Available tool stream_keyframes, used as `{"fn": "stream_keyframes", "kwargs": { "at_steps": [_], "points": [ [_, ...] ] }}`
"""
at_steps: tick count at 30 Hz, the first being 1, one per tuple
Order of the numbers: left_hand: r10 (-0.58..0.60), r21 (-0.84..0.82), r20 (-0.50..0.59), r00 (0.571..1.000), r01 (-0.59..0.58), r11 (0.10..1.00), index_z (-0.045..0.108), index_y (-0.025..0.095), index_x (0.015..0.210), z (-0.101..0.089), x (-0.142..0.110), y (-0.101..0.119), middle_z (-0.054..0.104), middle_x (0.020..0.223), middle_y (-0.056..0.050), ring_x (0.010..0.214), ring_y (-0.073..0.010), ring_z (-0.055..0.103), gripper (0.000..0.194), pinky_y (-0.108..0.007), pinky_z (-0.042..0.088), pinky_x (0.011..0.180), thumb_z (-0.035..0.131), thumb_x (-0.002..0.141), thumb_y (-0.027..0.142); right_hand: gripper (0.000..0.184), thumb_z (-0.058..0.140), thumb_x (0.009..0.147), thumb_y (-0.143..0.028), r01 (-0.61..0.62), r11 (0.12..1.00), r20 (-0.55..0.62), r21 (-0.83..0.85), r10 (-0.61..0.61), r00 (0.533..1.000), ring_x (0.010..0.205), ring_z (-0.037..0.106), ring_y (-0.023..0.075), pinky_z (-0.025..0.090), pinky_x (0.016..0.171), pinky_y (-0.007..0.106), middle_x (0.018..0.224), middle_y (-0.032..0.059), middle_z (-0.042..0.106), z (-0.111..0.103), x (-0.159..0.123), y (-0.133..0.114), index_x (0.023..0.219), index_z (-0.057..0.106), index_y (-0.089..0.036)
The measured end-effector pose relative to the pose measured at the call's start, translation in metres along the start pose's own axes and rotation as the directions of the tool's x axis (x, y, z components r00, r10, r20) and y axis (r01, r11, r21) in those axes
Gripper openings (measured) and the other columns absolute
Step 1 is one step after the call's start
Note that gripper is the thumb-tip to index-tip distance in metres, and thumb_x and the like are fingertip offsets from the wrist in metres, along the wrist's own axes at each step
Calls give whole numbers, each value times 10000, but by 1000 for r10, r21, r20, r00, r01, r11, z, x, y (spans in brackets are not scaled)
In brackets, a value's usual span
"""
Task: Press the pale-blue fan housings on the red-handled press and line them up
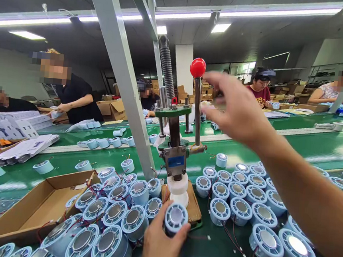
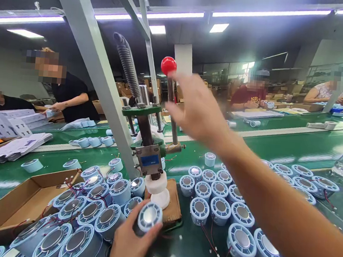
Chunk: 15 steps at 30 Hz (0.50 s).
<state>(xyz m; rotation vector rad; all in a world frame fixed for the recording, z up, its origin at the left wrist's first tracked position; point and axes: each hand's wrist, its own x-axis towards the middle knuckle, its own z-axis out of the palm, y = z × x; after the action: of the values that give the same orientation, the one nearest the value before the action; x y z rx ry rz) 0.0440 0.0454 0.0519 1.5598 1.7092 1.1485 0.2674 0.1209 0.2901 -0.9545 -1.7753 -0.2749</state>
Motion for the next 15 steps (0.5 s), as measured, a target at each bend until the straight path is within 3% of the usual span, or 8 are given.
{"fn": "stream_keyframes", "kwargs": {
  "at_steps": [2, 5, 7, 10, 13, 15],
  "points": [
    [-42, -42, -46, 998, 41, 998, 615, 207, 1236, -3, 20, 19, 706, 1168, -101, 1082, -336, 642, 648, -471, 480, 969, 709, 660, 487, 479, 332, 942, -238, -32, 991, -49, 131, 38, 998, 1195, 579, 198, 461, 925, 298, 1239, 100, 597, 8, 61, 9, 1307, 471, 38],
    [-36, -179, -7, 999, 34, 983, 604, 148, 1216, 4, 43, 34, 709, 1130, -126, 1033, -321, 645, 667, -440, 479, 941, 742, 637, 450, 478, 164, 984, -196, -135, 893, 20, 430, 140, 990, 717, 673, 29, 485, 673, 147, 860, 5, 628, 32, 98, 16, 1087, 558, 53],
    [5, -297, 72, 997, 17, 955, 603, 127, 1177, 12, 54, 36, 712, 1099, -128, 990, -292, 647, 628, -401, 491, 903, 751, 634, 405, 346, 275, 997, -169, -157, 815, 22, 558, 174, 984, 486, 578, -3, 451, 522, 97, 693, -42, 571, 46, 99, 19, 953, 589, -31],
    [44, -399, 156, 987, 22, 917, 615, 110, 1122, 20, 63, 32, 720, 1049, -121, 936, -255, 655, 578, -344, 511, 837, 763, 619, 353, 318, 295, 990, -153, -144, 783, 12, 606, 172, 985, 432, 525, -15, 383, 467, 70, 647, -65, 524, 54, 96, 21, 894, 581, -54],
    [45, -423, 184, 982, 38, 905, 620, 104, 1117, 22, 64, 25, 718, 1053, -126, 936, -249, 660, 565, -340, 515, 841, 765, 633, 358, 318, 300, 996, -177, -194, 773, 14, 604, 233, 972, 453, 531, -13, 389, 468, 83, 703, -54, 537, 47, 100, 16, 954, 588, -50],
    [51, -428, 177, 983, 30, 903, 595, 113, 1173, 23, 61, 21, 709, 1092, -125, 983, -255, 656, 601, -354, 504, 893, 759, 647, 355, 311, 310, 991, -172, -202, 777, -21, 597, 266, 964, 512, 564, -3, 449, 520, 113, 771, -34, 558, 29, 87, 2, 1005, 598, -56]
  ]
}}
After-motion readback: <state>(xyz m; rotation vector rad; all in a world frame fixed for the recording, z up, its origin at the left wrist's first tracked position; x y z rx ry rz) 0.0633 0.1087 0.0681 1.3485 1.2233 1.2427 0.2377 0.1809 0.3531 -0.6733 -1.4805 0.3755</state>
